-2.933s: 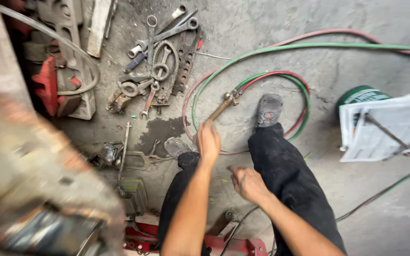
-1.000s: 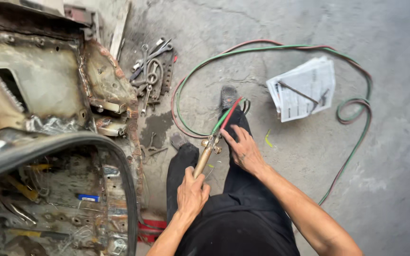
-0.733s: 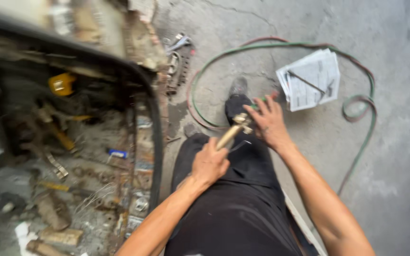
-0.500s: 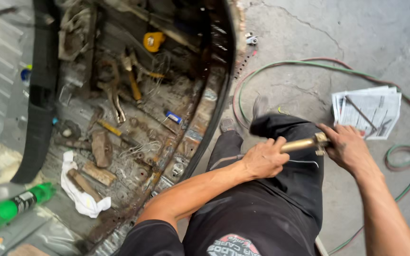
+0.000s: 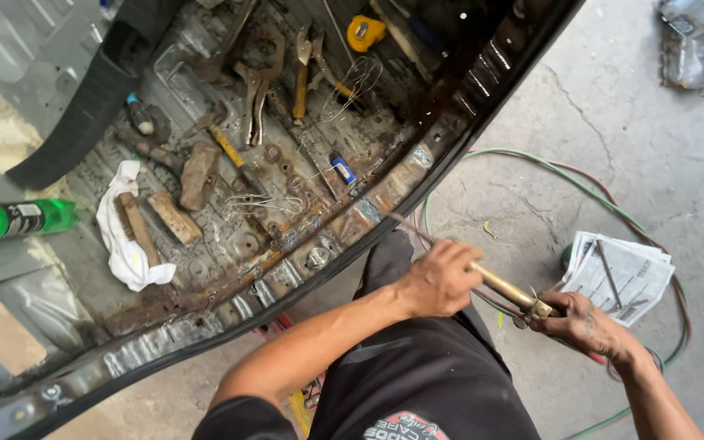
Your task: The person prepares a thin wire by twisting it into a loop, then uses a blowtorch to heat and weld the wire onto the inner metal frame of a car door. The person repeatedly applies the torch flame to the wire and the door frame to fuse the material.
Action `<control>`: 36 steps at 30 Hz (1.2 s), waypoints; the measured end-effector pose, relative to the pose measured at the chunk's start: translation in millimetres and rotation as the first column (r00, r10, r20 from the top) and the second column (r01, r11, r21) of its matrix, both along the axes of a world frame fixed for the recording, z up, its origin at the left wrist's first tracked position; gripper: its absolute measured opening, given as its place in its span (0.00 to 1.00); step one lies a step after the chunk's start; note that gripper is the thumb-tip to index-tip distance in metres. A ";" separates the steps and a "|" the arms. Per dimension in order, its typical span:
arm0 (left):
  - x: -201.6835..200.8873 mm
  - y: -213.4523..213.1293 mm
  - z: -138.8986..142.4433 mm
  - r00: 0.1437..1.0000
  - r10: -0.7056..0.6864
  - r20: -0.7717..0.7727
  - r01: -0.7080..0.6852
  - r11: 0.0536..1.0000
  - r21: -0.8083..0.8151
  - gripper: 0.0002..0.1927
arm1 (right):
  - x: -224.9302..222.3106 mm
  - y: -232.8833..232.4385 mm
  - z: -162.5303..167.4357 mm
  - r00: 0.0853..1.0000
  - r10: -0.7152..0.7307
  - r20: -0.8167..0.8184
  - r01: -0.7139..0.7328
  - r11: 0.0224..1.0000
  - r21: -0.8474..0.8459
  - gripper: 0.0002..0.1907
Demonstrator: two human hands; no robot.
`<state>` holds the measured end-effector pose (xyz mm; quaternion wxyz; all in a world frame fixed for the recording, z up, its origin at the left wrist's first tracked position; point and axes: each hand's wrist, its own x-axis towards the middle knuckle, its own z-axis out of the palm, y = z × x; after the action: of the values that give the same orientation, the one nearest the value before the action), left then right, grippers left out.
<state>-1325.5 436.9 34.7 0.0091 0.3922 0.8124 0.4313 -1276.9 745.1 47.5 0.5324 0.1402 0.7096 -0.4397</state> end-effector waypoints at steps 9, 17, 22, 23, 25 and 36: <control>9.9 -99.3 -60.9 0.339 0.812 0.475 -0.706 0.553 -0.442 0.05 | 54.7 55.8 14.8 0.915 -0.380 -0.138 0.391 0.918 0.068 0.23; -64.0 -111.8 -91.0 0.434 0.865 0.251 -0.666 0.496 -0.557 0.05 | 47.6 45.5 65.2 0.932 -0.326 -0.160 0.331 0.944 0.005 0.38; -111.3 -119.0 -95.8 0.448 0.862 0.237 -0.632 0.492 -0.599 0.07 | 33.8 -3.9 90.3 0.906 -0.408 -0.115 0.413 0.910 0.030 0.36; -117.4 -123.1 -97.2 0.434 0.870 0.235 -0.651 0.483 -0.586 0.07 | 32.7 -13.3 92.5 0.888 -0.448 -0.101 0.453 0.891 0.037 0.35; -128.8 -132.1 -97.4 0.388 0.879 0.277 -0.668 0.475 -0.573 0.07 | 28.8 -29.8 95.0 0.864 -0.495 -0.090 0.498 0.867 0.016 0.33; -107.3 -139.2 -129.7 0.391 0.767 0.509 -0.646 0.622 -0.442 0.08 | -0.5 -83.3 122.1 0.811 -0.524 -0.259 0.529 0.847 -0.059 0.37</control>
<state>-1432.8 297.7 -94.9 0.1429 -0.1730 0.8749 0.4293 -1277.4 661.8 169.5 0.2889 0.2750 0.7113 -0.5788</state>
